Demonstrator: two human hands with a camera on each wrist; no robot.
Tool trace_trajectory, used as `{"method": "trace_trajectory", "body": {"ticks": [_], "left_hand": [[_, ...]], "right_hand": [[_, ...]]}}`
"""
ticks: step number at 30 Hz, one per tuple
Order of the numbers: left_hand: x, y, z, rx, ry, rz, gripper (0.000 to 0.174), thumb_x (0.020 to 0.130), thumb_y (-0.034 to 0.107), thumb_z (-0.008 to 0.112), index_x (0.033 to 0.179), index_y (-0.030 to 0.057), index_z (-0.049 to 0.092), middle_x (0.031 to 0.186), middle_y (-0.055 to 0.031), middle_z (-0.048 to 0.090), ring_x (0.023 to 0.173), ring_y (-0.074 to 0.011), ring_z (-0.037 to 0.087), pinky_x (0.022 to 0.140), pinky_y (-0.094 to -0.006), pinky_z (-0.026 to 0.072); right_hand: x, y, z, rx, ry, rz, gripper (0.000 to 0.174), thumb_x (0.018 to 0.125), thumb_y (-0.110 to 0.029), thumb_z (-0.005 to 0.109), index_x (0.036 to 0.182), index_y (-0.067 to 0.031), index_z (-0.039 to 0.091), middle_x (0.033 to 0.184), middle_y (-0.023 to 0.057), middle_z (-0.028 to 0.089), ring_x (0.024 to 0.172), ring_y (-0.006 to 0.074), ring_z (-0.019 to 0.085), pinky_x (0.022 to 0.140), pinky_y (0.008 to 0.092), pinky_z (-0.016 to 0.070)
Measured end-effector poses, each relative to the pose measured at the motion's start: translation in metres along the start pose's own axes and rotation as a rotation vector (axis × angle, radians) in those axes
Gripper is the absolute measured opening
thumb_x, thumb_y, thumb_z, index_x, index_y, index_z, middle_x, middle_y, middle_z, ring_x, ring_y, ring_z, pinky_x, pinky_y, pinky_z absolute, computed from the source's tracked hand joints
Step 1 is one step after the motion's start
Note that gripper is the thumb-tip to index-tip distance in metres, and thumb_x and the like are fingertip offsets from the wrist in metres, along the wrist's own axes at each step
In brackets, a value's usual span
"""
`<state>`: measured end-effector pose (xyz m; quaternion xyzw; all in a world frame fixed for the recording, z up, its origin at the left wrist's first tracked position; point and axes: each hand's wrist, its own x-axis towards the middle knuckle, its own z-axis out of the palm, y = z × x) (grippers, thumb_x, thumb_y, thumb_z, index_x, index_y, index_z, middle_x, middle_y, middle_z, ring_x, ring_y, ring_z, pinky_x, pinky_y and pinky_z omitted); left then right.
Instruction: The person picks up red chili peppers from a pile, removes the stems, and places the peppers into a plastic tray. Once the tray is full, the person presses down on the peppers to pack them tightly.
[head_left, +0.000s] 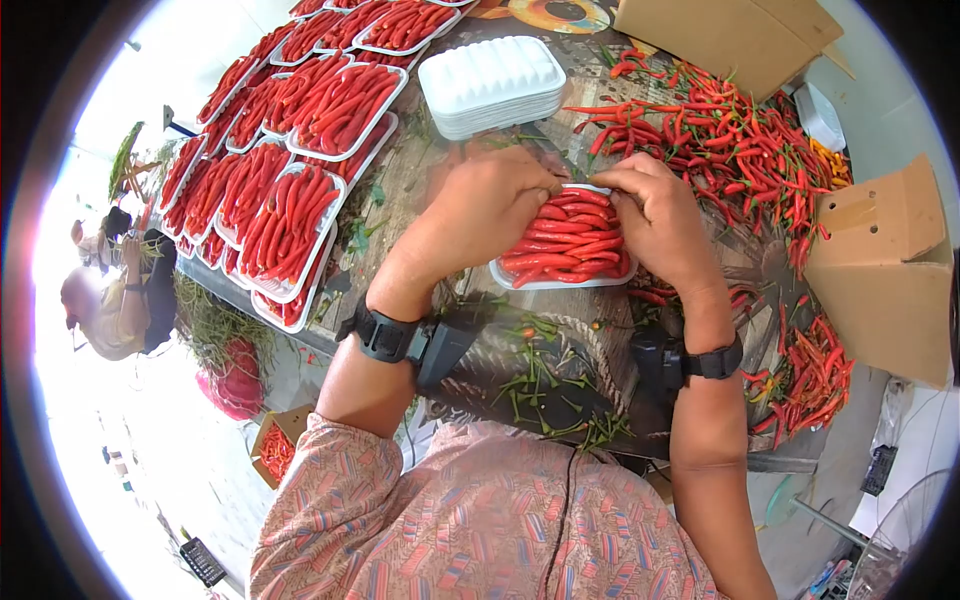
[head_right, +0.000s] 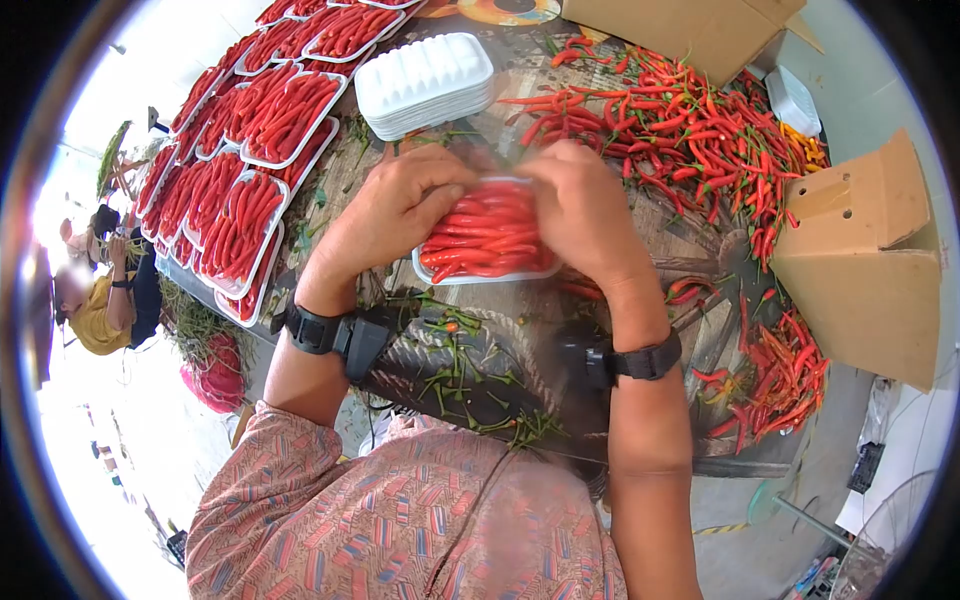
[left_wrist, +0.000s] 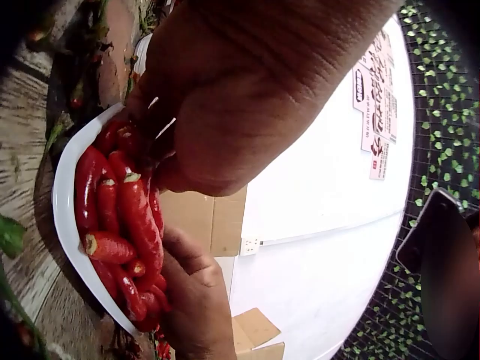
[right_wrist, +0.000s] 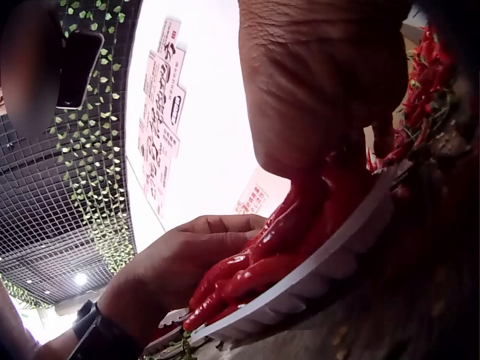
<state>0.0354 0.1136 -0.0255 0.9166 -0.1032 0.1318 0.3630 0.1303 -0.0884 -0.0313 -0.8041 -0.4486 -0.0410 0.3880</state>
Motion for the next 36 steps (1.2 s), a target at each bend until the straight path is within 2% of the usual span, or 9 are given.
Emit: {"method": "trace_trajectory", "body": {"ticks": [7,11,16,19,23,26,28,31,36], "left_hand": [[0.001,0.001,0.000,0.009,0.009,-0.004,0.014,0.089,0.007,0.058,0.097,-0.0011,0.066,0.094,-0.0149,0.066,0.092,-0.0320,0.063,0.083,-0.0390,0.0495],[0.001,0.002,-0.001,-0.002,-0.001,-0.006,0.015,0.088,0.010,0.060,0.096,-0.0010,0.065,0.093,-0.0148,0.066,0.090,-0.0312,0.062,0.082,-0.0383,0.0495],[-0.001,0.005,-0.003,-0.015,-0.004,0.017,0.028,0.086,0.021,0.069,0.101,-0.0008,0.065,0.096,-0.0154,0.065,0.086,-0.0294,0.062,0.078,-0.0378,0.0498],[-0.002,0.001,-0.001,0.010,0.022,0.093,0.032,0.085,0.023,0.071,0.104,-0.0008,0.065,0.097,-0.0156,0.064,0.085,-0.0283,0.062,0.076,-0.0372,0.0502],[-0.001,0.010,-0.007,-0.002,0.008,0.058,0.031,0.085,0.023,0.070,0.105,-0.0005,0.065,0.099,-0.0154,0.064,0.086,-0.0284,0.062,0.076,-0.0369,0.0503],[-0.003,0.016,-0.011,-0.014,-0.072,-0.066,0.036,0.084,0.024,0.071,0.110,0.0005,0.064,0.105,-0.0161,0.063,0.090,-0.0288,0.061,0.080,-0.0368,0.0500],[-0.003,0.011,-0.007,0.010,-0.019,0.025,0.046,0.079,0.032,0.073,0.112,0.0006,0.064,0.107,-0.0184,0.063,0.098,-0.0330,0.062,0.084,-0.0402,0.0497],[-0.003,0.015,-0.008,0.063,-0.027,0.107,0.059,0.079,0.038,0.073,0.122,0.0002,0.060,0.117,-0.0192,0.061,0.106,-0.0343,0.059,0.088,-0.0397,0.0484],[-0.017,0.027,-0.008,0.249,-0.007,0.268,0.077,0.076,0.047,0.073,0.133,-0.0004,0.051,0.129,-0.0199,0.055,0.115,-0.0365,0.054,0.096,-0.0441,0.0426]], "right_hand": [[0.000,-0.001,-0.011,-0.037,-0.027,0.073,0.020,0.079,0.002,0.055,0.094,-0.0009,0.069,0.094,0.0173,0.065,0.092,0.0360,0.061,0.083,0.0423,0.0483],[0.000,-0.004,-0.011,-0.063,-0.073,0.034,0.019,0.080,0.000,0.057,0.094,-0.0010,0.069,0.093,0.0177,0.064,0.092,0.0367,0.060,0.082,0.0428,0.0482],[-0.001,-0.001,-0.010,-0.060,-0.081,-0.013,0.016,0.079,-0.002,0.059,0.093,-0.0015,0.069,0.092,0.0187,0.063,0.090,0.0380,0.059,0.080,0.0445,0.0477],[-0.001,0.001,-0.008,-0.089,-0.085,-0.018,0.016,0.079,-0.001,0.059,0.092,-0.0013,0.068,0.092,0.0191,0.063,0.090,0.0382,0.059,0.080,0.0449,0.0474],[-0.001,-0.001,-0.013,-0.112,-0.042,-0.035,0.018,0.078,-0.001,0.059,0.095,-0.0008,0.068,0.094,0.0192,0.063,0.091,0.0380,0.059,0.082,0.0443,0.0474],[-0.002,-0.013,-0.020,-0.115,-0.054,0.024,0.021,0.084,-0.005,0.062,0.104,0.0005,0.067,0.102,0.0159,0.064,0.097,0.0324,0.062,0.086,0.0383,0.0484],[-0.005,-0.020,-0.022,-0.090,-0.041,0.009,0.029,0.086,-0.015,0.065,0.111,0.0006,0.064,0.112,0.0174,0.062,0.106,0.0333,0.060,0.093,0.0385,0.0469],[-0.010,-0.035,-0.021,-0.079,0.039,-0.073,0.031,0.083,-0.015,0.067,0.108,0.0029,0.063,0.108,0.0214,0.064,0.104,0.0385,0.059,0.091,0.0423,0.0473],[-0.026,-0.040,-0.019,-0.171,0.112,-0.184,0.045,0.083,-0.023,0.069,0.117,0.0051,0.057,0.118,0.0224,0.060,0.109,0.0379,0.057,0.094,0.0431,0.0459]]}}
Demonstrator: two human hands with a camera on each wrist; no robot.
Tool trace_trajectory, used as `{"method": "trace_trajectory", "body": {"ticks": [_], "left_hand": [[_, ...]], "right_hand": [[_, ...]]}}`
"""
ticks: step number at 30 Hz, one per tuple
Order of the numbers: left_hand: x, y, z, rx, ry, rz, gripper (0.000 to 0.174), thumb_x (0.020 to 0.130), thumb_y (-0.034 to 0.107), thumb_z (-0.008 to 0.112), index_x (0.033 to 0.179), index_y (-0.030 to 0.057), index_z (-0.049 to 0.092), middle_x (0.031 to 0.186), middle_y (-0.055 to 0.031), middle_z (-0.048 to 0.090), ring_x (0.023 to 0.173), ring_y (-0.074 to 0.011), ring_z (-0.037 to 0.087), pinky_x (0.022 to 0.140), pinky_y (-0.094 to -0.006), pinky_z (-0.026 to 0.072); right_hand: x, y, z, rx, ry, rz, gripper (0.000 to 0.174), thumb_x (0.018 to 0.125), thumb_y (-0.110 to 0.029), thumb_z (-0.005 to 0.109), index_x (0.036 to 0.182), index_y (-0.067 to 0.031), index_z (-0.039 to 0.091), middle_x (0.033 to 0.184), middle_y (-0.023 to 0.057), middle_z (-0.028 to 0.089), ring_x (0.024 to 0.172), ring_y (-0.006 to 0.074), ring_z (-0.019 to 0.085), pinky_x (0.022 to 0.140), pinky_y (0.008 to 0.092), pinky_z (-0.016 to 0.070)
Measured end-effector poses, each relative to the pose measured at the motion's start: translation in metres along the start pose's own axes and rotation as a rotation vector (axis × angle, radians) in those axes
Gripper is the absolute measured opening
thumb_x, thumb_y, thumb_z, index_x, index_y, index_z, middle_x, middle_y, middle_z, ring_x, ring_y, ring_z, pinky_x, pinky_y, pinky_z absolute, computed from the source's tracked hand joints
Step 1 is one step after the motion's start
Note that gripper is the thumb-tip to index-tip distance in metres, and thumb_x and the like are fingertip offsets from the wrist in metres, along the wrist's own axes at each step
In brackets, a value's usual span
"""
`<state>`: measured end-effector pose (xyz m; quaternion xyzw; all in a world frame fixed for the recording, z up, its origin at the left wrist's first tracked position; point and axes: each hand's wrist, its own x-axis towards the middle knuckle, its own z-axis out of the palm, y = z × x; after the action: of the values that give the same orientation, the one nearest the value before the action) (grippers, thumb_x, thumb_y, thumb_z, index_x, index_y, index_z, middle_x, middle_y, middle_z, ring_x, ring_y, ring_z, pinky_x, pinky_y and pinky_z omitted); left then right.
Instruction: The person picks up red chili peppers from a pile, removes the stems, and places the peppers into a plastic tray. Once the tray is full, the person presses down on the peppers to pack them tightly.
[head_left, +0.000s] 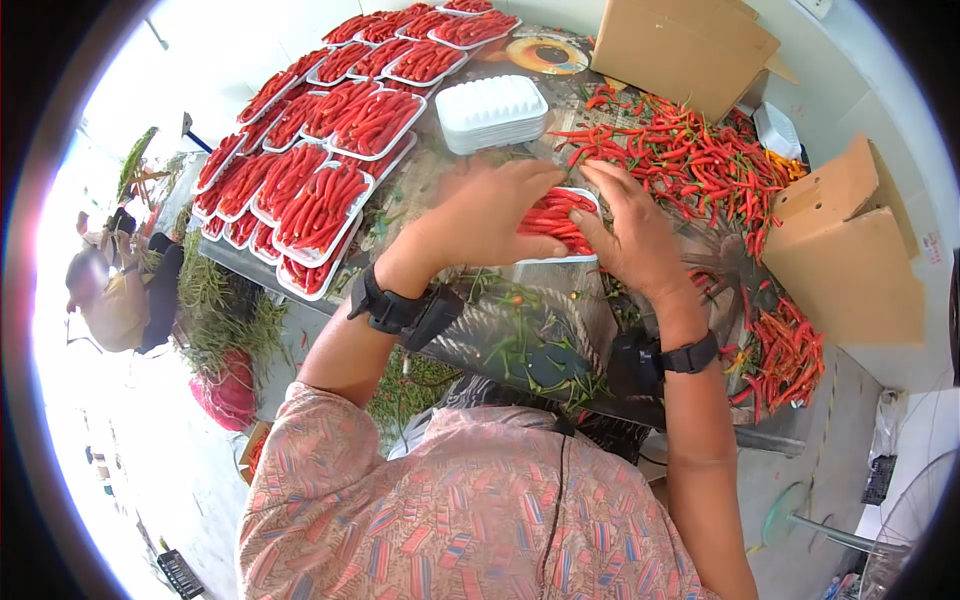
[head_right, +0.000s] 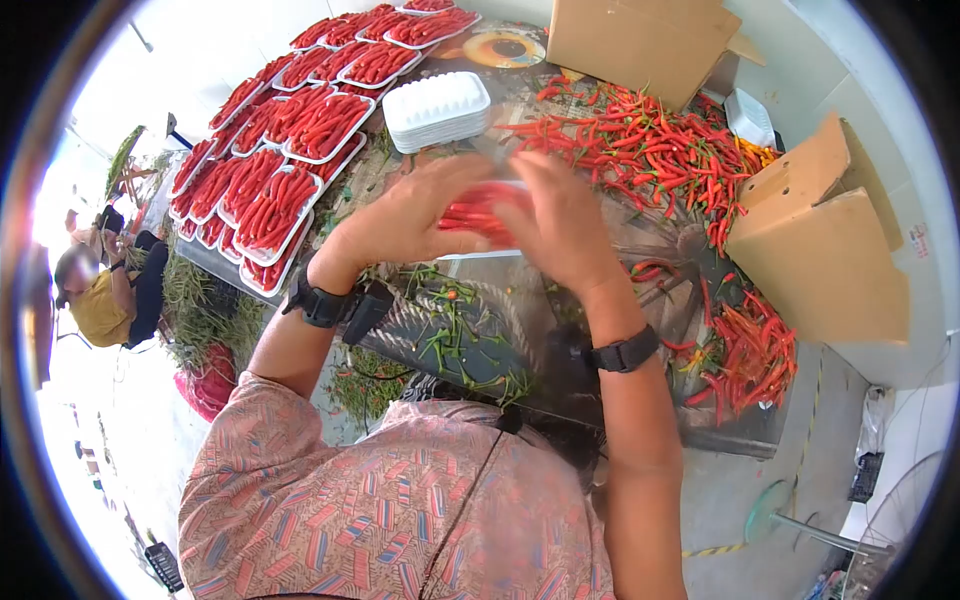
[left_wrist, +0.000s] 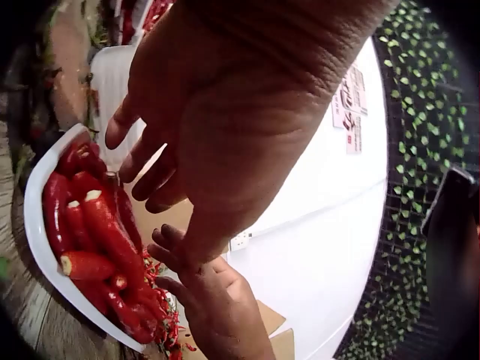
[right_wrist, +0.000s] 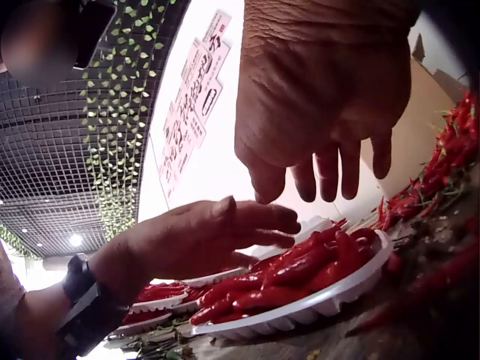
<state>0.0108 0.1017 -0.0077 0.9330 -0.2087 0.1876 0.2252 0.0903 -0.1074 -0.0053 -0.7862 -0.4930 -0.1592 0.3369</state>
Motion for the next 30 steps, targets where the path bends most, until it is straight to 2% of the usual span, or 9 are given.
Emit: {"method": "trace_trajectory", "body": {"ticks": [3,5,8,10,14,16,23,26,30], "left_hand": [[-0.010,0.001,0.002,0.143,-0.026,0.052,0.086,0.074,0.053,0.073,0.136,-0.0010,0.047,0.134,-0.0200,0.052,0.116,-0.0375,0.053,0.098,-0.0468,0.0396],[-0.014,-0.001,0.004,0.198,-0.031,0.063,0.089,0.073,0.055,0.072,0.137,-0.0016,0.046,0.135,-0.0198,0.051,0.116,-0.0377,0.053,0.099,-0.0473,0.0387],[-0.016,-0.003,0.006,0.203,0.004,0.093,0.089,0.073,0.055,0.072,0.136,-0.0024,0.045,0.135,-0.0196,0.050,0.117,-0.0379,0.052,0.099,-0.0467,0.0384],[-0.014,-0.001,0.001,0.137,-0.236,-0.017,0.089,0.083,0.050,0.067,0.145,-0.0020,0.030,0.145,-0.0273,0.037,0.135,-0.0408,0.037,0.114,-0.0485,0.0235],[-0.012,-0.005,0.005,0.263,-0.278,0.032,0.087,0.086,0.053,0.063,0.144,-0.0031,0.030,0.144,-0.0277,0.038,0.134,-0.0413,0.037,0.113,-0.0492,0.0239],[-0.014,-0.015,0.016,0.246,-0.058,0.187,0.083,0.080,0.051,0.067,0.135,-0.0050,0.042,0.136,-0.0222,0.049,0.123,-0.0376,0.048,0.101,-0.0479,0.0378],[-0.014,-0.024,0.020,0.159,-0.106,0.154,0.079,0.086,0.047,0.062,0.138,-0.0074,0.038,0.137,-0.0250,0.047,0.127,-0.0380,0.046,0.105,-0.0441,0.0385],[-0.015,-0.024,0.022,0.273,-0.130,0.135,0.080,0.086,0.049,0.060,0.137,-0.0082,0.039,0.136,-0.0251,0.048,0.127,-0.0375,0.047,0.105,-0.0444,0.0389],[-0.014,-0.023,0.027,0.146,-0.080,0.148,0.074,0.089,0.046,0.060,0.139,-0.0045,0.039,0.137,-0.0263,0.047,0.126,-0.0408,0.047,0.107,-0.0458,0.0349]], "right_hand": [[-0.013,0.001,0.007,-0.020,0.011,-0.015,0.055,0.081,-0.027,0.071,0.123,0.0040,0.053,0.125,0.0221,0.056,0.115,0.0381,0.054,0.098,0.0449,0.0429],[-0.019,0.000,0.012,-0.075,-0.026,-0.029,0.064,0.088,-0.036,0.065,0.136,0.0002,0.045,0.139,0.0196,0.048,0.127,0.0361,0.047,0.106,0.0435,0.0379],[-0.020,0.002,0.023,-0.108,-0.061,-0.042,0.072,0.086,-0.040,0.067,0.138,0.0013,0.042,0.142,0.0212,0.045,0.129,0.0365,0.044,0.109,0.0455,0.0341],[-0.017,0.000,0.027,-0.125,-0.106,-0.026,0.078,0.084,-0.043,0.068,0.139,0.0037,0.039,0.142,0.0234,0.043,0.131,0.0372,0.043,0.110,0.0469,0.0319],[-0.013,0.000,0.035,-0.143,-0.064,-0.072,0.074,0.076,-0.038,0.074,0.129,0.0042,0.045,0.130,0.0251,0.051,0.122,0.0397,0.048,0.103,0.0459,0.0394],[-0.014,0.007,0.040,-0.135,-0.066,-0.071,0.072,0.077,-0.037,0.073,0.129,0.0048,0.045,0.131,0.0256,0.050,0.123,0.0396,0.048,0.104,0.0461,0.0391],[-0.023,0.018,0.050,-0.117,-0.109,-0.076,0.069,0.083,-0.032,0.068,0.132,0.0097,0.043,0.133,0.0288,0.048,0.125,0.0420,0.045,0.106,0.0480,0.0359],[-0.023,0.015,0.048,-0.111,-0.139,-0.053,0.069,0.083,-0.029,0.069,0.133,0.0110,0.042,0.134,0.0298,0.047,0.126,0.0435,0.044,0.107,0.0480,0.0348],[-0.022,0.010,0.047,-0.147,-0.174,-0.029,0.072,0.081,-0.027,0.072,0.134,0.0105,0.042,0.137,0.0289,0.043,0.128,0.0435,0.041,0.109,0.0498,0.0313]]}}
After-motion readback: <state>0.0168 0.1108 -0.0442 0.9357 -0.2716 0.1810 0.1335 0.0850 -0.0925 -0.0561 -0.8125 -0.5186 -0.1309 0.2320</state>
